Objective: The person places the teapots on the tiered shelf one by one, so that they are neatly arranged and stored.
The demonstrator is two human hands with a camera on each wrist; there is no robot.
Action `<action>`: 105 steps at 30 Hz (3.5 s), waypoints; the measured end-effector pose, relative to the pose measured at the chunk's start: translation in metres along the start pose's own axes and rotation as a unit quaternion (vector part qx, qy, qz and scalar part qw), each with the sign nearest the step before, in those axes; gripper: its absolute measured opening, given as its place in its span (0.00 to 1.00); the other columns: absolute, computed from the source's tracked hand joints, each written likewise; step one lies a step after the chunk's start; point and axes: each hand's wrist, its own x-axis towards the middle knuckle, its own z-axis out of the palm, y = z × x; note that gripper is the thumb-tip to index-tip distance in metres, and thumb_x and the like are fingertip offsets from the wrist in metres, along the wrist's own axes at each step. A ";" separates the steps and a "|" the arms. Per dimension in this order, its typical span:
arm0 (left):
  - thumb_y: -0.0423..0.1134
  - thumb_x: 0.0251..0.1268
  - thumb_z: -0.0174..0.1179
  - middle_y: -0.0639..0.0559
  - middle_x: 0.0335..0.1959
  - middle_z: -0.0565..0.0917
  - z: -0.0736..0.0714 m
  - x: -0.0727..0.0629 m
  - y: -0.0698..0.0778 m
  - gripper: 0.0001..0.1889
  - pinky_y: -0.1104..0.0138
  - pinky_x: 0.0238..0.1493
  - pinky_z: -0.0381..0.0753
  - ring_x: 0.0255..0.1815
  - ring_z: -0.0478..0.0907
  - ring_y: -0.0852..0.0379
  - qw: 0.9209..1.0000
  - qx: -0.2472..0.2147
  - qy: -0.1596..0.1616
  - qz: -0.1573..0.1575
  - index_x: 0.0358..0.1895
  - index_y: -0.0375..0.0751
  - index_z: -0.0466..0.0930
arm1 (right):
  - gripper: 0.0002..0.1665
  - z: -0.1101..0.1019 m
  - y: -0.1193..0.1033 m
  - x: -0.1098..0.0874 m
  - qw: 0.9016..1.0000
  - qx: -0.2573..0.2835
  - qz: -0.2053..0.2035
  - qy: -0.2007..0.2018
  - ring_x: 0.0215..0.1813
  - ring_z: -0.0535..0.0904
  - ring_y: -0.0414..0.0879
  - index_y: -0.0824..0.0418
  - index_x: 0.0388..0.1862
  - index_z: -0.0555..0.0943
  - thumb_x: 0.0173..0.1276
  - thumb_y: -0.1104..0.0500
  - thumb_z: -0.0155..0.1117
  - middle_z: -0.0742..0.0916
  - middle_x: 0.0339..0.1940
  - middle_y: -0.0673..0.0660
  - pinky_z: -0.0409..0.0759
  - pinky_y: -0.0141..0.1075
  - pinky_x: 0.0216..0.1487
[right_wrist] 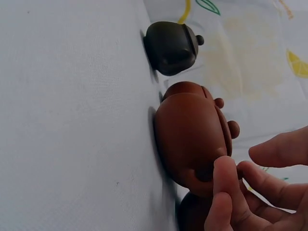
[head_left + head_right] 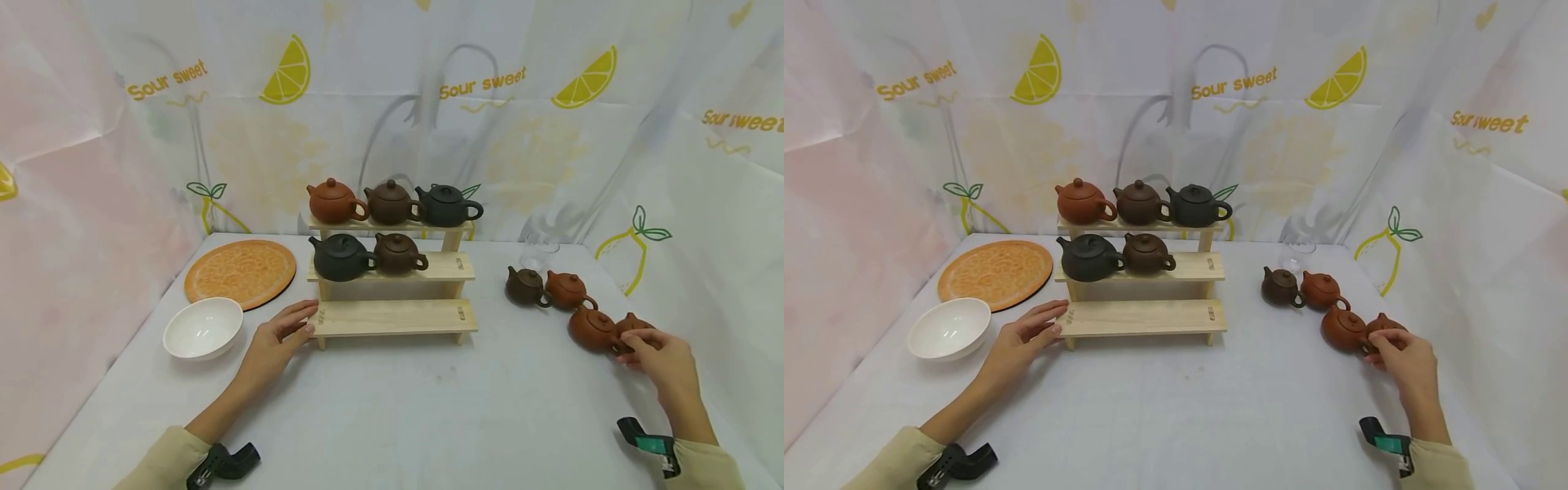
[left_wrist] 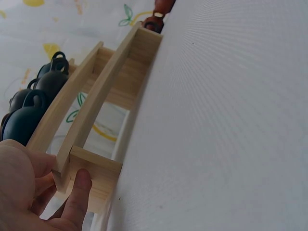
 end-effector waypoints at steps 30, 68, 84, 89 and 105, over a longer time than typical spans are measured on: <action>0.38 0.79 0.61 0.44 0.74 0.72 0.000 0.000 -0.004 0.22 0.78 0.61 0.73 0.69 0.74 0.44 1.000 0.007 -0.001 0.013 0.70 0.35 0.78 | 0.14 0.014 -0.011 -0.011 0.962 0.273 0.028 -0.011 0.24 0.85 0.45 0.58 0.32 0.83 0.80 0.65 0.58 0.86 0.25 0.51 0.86 0.32 0.28; 0.38 0.78 0.62 0.46 0.74 0.73 0.001 0.001 -0.003 0.22 0.76 0.62 0.73 0.69 0.73 0.46 1.000 0.007 0.003 0.008 0.70 0.37 0.79 | 0.08 0.037 -0.090 -0.005 0.946 0.286 -0.112 -0.104 0.23 0.86 0.46 0.61 0.35 0.83 0.77 0.68 0.62 0.87 0.26 0.54 0.87 0.32 0.29; 0.39 0.79 0.61 0.46 0.74 0.72 0.000 0.000 -0.001 0.22 0.75 0.62 0.74 0.69 0.74 0.45 1.000 0.013 0.001 0.000 0.71 0.38 0.78 | 0.06 0.058 -0.120 -0.004 0.934 0.293 -0.143 -0.148 0.25 0.87 0.47 0.66 0.38 0.82 0.77 0.70 0.61 0.87 0.26 0.57 0.87 0.34 0.30; 0.39 0.79 0.62 0.46 0.74 0.72 0.000 0.000 0.000 0.22 0.75 0.62 0.74 0.69 0.74 0.45 1.000 0.013 0.001 0.002 0.70 0.37 0.78 | 0.08 0.064 -0.129 -0.004 0.929 0.299 -0.149 -0.161 0.24 0.87 0.48 0.64 0.36 0.82 0.77 0.70 0.61 0.87 0.26 0.57 0.88 0.35 0.30; 0.38 0.79 0.61 0.45 0.74 0.72 0.001 0.000 -0.002 0.21 0.77 0.59 0.75 0.68 0.74 0.43 1.000 0.006 0.004 0.003 0.70 0.37 0.78 | 0.05 0.091 -0.157 -0.006 0.929 0.284 -0.162 -0.175 0.24 0.86 0.47 0.67 0.38 0.79 0.77 0.69 0.62 0.86 0.27 0.58 0.87 0.35 0.31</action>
